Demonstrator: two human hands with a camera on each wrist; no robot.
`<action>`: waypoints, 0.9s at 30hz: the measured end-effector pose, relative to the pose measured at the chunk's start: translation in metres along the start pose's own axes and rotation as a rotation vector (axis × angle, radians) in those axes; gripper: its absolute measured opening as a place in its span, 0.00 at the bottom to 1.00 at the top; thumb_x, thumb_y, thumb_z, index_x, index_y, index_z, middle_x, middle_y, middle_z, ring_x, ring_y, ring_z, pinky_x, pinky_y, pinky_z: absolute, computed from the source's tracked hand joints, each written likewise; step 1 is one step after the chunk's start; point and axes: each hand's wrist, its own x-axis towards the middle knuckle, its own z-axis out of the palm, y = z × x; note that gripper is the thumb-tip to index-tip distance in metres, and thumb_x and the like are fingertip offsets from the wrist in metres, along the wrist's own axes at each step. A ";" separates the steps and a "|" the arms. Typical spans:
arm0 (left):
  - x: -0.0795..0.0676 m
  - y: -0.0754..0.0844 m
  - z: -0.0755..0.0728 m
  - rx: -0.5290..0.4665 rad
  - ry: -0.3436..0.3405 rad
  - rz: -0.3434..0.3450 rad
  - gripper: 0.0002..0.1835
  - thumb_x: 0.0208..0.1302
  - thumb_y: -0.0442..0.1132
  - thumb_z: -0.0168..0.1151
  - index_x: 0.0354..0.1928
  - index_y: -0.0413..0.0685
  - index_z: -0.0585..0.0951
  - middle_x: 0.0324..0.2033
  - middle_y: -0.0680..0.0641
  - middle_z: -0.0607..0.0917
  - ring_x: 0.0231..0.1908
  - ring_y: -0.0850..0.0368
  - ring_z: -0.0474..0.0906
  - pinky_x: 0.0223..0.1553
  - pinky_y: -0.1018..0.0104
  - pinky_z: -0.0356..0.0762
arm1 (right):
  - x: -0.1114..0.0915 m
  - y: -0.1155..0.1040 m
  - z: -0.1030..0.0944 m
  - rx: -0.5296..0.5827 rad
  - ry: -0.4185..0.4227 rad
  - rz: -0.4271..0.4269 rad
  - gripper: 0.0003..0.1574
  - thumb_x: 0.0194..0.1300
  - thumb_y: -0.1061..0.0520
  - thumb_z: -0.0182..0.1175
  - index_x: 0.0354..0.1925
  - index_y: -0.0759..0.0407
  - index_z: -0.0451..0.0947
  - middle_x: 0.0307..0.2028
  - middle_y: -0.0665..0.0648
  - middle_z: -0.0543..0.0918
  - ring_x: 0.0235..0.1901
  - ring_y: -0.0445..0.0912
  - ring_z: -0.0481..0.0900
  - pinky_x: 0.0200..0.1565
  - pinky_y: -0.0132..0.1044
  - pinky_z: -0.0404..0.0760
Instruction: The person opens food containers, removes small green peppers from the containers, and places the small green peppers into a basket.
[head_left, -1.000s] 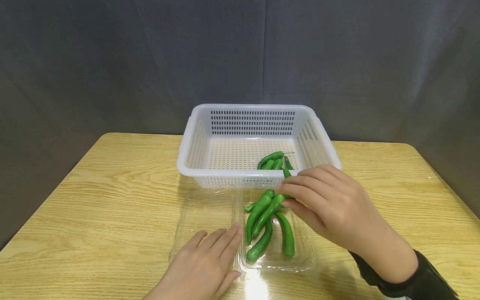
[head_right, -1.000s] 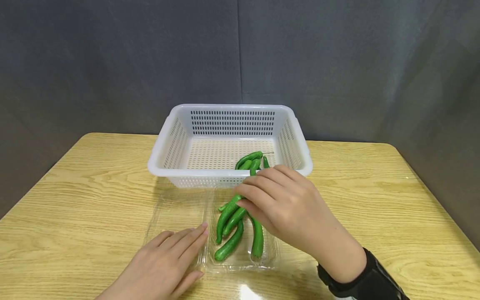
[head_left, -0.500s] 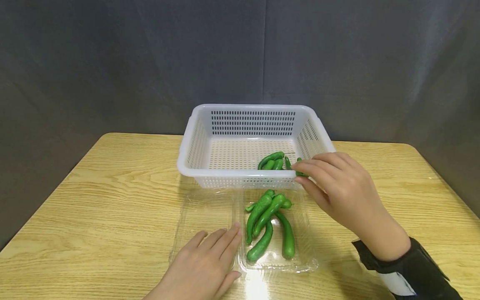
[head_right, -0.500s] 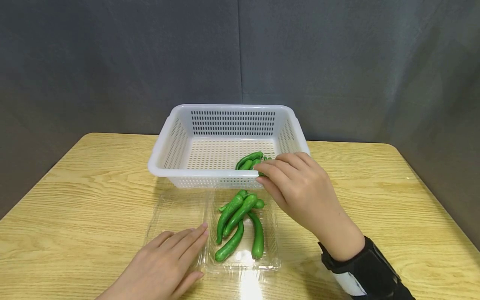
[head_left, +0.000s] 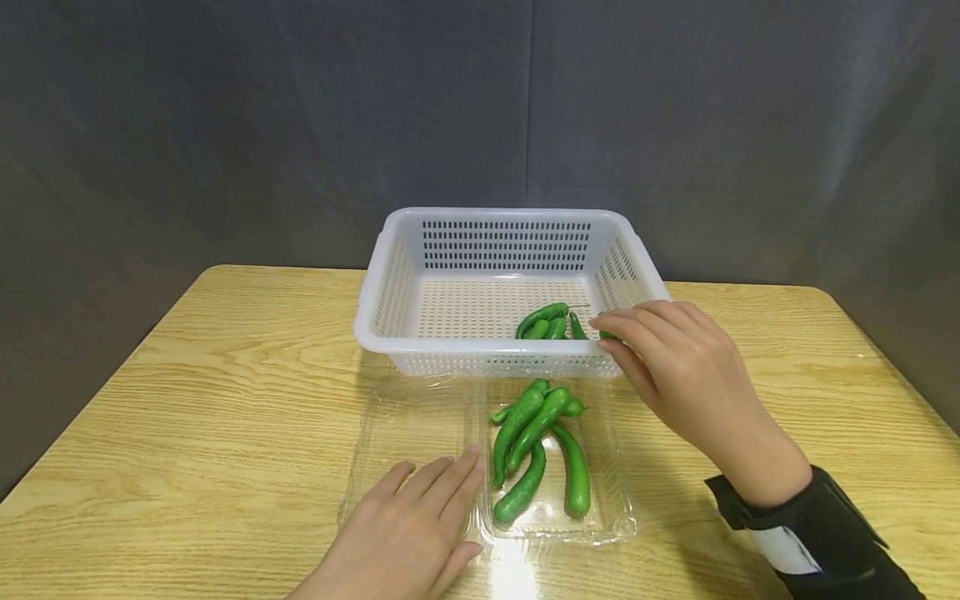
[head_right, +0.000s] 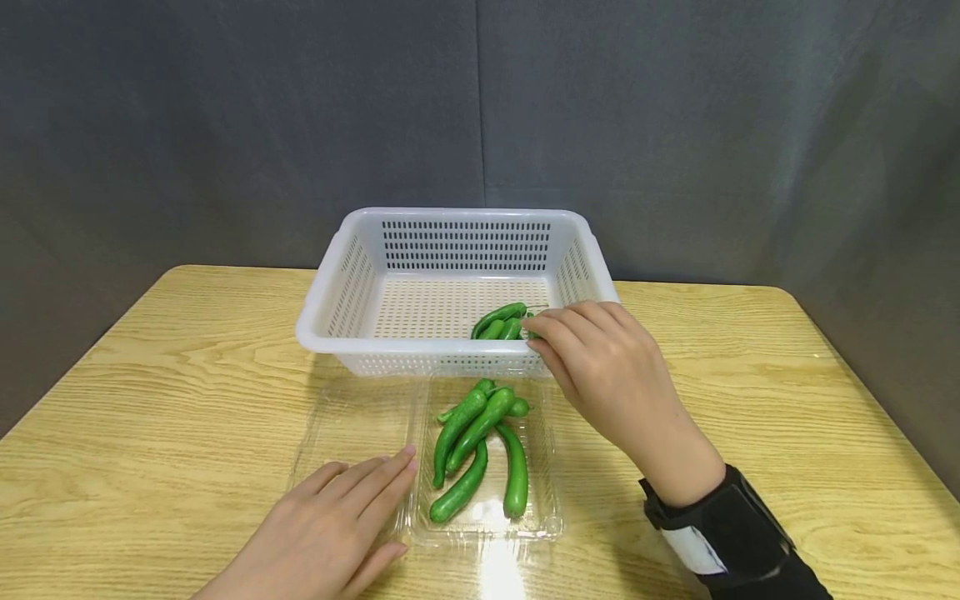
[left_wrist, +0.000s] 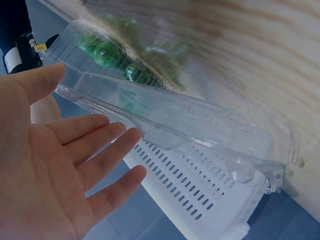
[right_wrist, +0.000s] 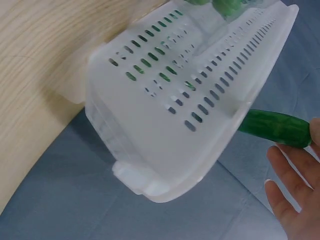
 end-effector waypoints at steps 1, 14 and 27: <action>0.000 0.000 0.000 0.000 0.001 0.000 0.36 0.63 0.60 0.57 0.63 0.40 0.77 0.60 0.46 0.80 0.51 0.55 0.80 0.45 0.56 0.80 | -0.001 0.001 0.001 0.002 -0.004 0.002 0.24 0.77 0.48 0.49 0.45 0.64 0.84 0.37 0.61 0.87 0.37 0.57 0.82 0.43 0.52 0.79; -0.001 0.000 0.001 0.008 0.018 0.004 0.35 0.62 0.60 0.57 0.62 0.40 0.78 0.59 0.46 0.80 0.51 0.54 0.80 0.45 0.56 0.80 | -0.011 0.015 0.009 -0.006 -0.089 0.038 0.22 0.77 0.50 0.49 0.47 0.65 0.82 0.39 0.62 0.86 0.40 0.57 0.82 0.46 0.52 0.79; -0.001 -0.001 0.000 0.010 0.018 0.007 0.35 0.63 0.60 0.56 0.62 0.40 0.78 0.59 0.46 0.80 0.51 0.54 0.80 0.45 0.56 0.80 | -0.018 0.021 0.014 -0.005 -0.123 0.067 0.21 0.56 0.72 0.66 0.50 0.66 0.81 0.45 0.63 0.85 0.44 0.58 0.81 0.48 0.54 0.78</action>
